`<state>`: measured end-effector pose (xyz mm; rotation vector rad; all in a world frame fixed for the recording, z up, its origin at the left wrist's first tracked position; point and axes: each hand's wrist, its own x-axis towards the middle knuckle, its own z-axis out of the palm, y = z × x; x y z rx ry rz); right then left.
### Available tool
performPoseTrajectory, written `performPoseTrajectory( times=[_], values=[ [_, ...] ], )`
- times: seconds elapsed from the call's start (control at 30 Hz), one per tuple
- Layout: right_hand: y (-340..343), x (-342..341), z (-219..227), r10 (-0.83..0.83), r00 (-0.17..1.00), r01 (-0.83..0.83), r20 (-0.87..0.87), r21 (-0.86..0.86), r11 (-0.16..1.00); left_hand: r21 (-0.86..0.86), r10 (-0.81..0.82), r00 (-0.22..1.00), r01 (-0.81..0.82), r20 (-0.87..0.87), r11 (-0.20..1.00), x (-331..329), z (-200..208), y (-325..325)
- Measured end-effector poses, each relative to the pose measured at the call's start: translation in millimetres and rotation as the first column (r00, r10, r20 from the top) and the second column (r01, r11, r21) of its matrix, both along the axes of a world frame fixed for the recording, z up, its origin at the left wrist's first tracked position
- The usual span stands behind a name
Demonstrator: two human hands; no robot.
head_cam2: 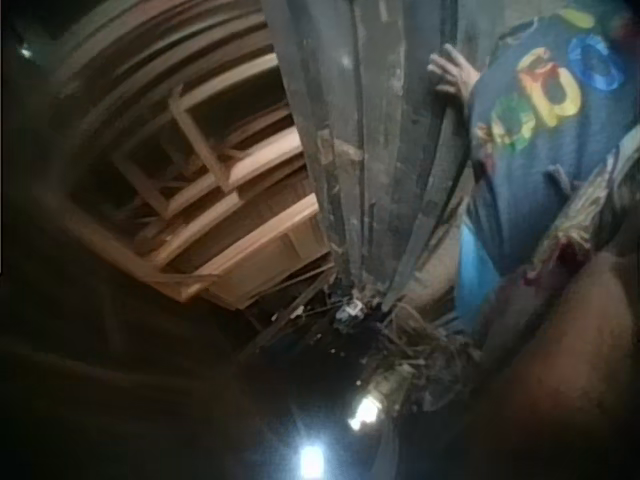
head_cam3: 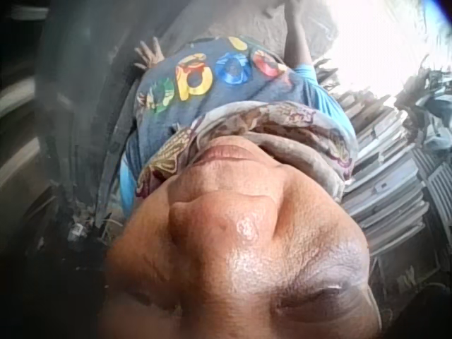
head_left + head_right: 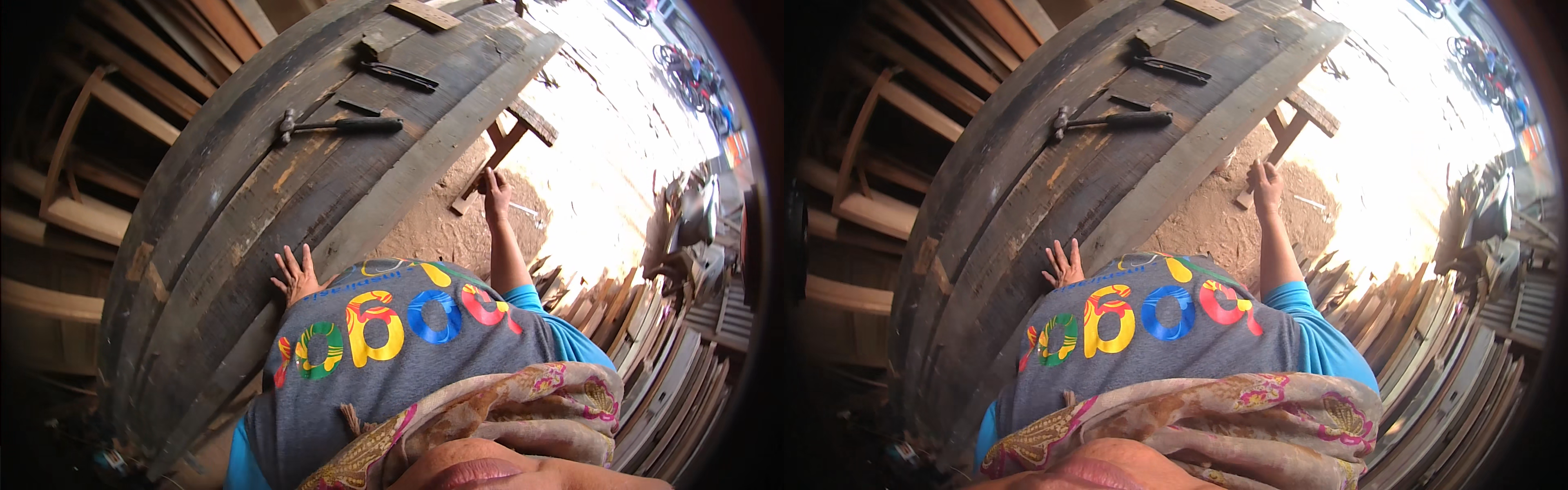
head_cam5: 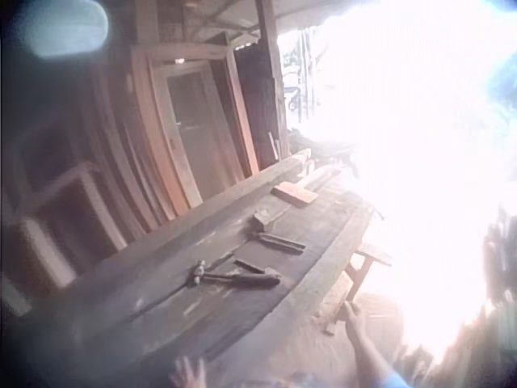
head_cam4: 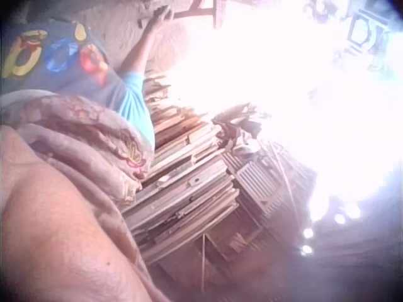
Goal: The person uses a hammer and a crowbar to pry and remove nails from a large curved wooden plank. They repeatedly strike the plank and lever out fasteners, then place the tools back on the plank.
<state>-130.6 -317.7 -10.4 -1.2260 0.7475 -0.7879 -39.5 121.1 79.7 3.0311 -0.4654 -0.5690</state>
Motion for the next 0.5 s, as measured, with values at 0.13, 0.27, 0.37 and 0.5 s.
performPoseTrajectory(
  times=[0.13, 0.27, 0.37, 0.5],
  values=[
    [-45.4, 75.6, 36.4, -0.117, 0.97, -0.022, -0.214, -0.556, 0.831, 0.007, 0.073, 0.995, -0.074, 0.07, 0.997, -3.5, -10.3, -1.1],
    [-70.4, 180.3, 83.0, -0.181, 0.856, -0.348, -0.484, -0.8, 0.489, -0.055, 0.106, 0.977, -0.098, 0.185, 0.994, -6.4, -12.1, -6.8],
    [-80.8, 253.1, 80.5, -0.148, 0.647, -0.617, -0.748, -0.628, 0.475, -0.117, 0.094, 0.97, -0.069, 0.223, 0.991, -5.3, -6.9, -3.8],
    [-68.6, 307.0, 55.7, -0.198, 0.517, -0.727, -0.833, -0.549, 0.412, -0.17, 0.129, 0.963, -0.09, 0.235, 0.981, -16.3, -3.7, -2.0]
  ],
)
